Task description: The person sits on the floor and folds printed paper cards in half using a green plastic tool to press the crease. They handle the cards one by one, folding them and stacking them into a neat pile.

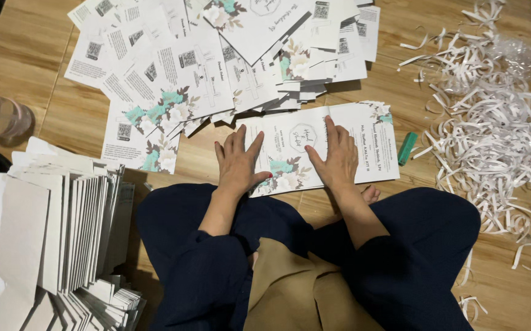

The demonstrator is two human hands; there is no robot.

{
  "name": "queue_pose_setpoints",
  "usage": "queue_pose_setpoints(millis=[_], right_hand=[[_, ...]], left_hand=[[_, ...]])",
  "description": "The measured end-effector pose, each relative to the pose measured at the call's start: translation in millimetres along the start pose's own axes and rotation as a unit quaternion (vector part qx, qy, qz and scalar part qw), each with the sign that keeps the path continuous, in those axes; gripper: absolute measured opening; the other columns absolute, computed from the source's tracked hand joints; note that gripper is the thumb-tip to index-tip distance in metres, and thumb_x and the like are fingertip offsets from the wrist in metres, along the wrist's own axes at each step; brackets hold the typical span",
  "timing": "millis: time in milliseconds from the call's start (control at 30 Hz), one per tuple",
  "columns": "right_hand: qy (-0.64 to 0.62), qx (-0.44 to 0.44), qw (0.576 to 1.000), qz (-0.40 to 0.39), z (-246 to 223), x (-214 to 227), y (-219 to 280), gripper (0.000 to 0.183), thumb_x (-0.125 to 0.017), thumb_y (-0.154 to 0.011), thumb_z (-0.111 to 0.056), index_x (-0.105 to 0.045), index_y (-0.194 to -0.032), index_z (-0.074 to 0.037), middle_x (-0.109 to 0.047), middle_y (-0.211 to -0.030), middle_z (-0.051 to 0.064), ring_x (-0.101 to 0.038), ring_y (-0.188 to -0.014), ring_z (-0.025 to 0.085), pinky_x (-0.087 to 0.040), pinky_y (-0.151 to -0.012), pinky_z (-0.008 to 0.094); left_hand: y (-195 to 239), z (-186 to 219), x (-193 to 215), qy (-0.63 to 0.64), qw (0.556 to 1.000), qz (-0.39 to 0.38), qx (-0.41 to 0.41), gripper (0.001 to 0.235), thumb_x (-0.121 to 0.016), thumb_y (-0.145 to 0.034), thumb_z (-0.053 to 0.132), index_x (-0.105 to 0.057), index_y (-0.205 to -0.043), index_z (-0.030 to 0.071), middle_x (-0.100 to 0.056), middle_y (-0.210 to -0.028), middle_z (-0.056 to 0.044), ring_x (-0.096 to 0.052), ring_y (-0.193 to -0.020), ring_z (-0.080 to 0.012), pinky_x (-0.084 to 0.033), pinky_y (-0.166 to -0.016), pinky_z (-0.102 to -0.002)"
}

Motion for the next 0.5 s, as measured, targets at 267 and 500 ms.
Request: queue_pose_setpoints(millis=[267, 500], right_hand=[[0.026, 0.003, 1.000, 0.014, 4.5, -8.8, 0.9, 0.071, -0.056, -0.080, -0.051, -0.034, -0.137, -0.016, -0.042, -0.113, 0.013, -0.048, -0.096, 0.033, -0.039, -0.079, 0.043], [0.049, 0.005, 0.999, 0.023, 1.8, -9.0, 1.3, 0.071, -0.055, -0.080, -0.053, -0.034, -0.137, -0.017, -0.042, -0.112, 0.011, -0.047, -0.092, 0.031, -0.039, -0.076, 0.041]], left_hand=[[-4.3, 1.1, -1.1, -0.036, 0.999, -0.005, 0.000, 0.090, -0.076, -0.062, 0.041, -0.030, -0.138, 0.028, -0.016, -0.143, -0.014, -0.018, -0.128, -0.0346, -0.002, -0.102, -0.064], [-5.2, 1.4, 2.5, -0.034, 0.999, -0.008, 0.001, 0.092, -0.077, -0.060, 0.043, -0.032, -0.138, 0.027, -0.018, -0.141, -0.014, -0.022, -0.125, -0.0347, -0.001, -0.100, -0.065]])
Point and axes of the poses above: each hand's wrist, its own y-axis away from the middle knuckle, its own x-axis out of the back of the hand, z = x × y, the point moved 6 cm from there along -y, towards the middle knuckle
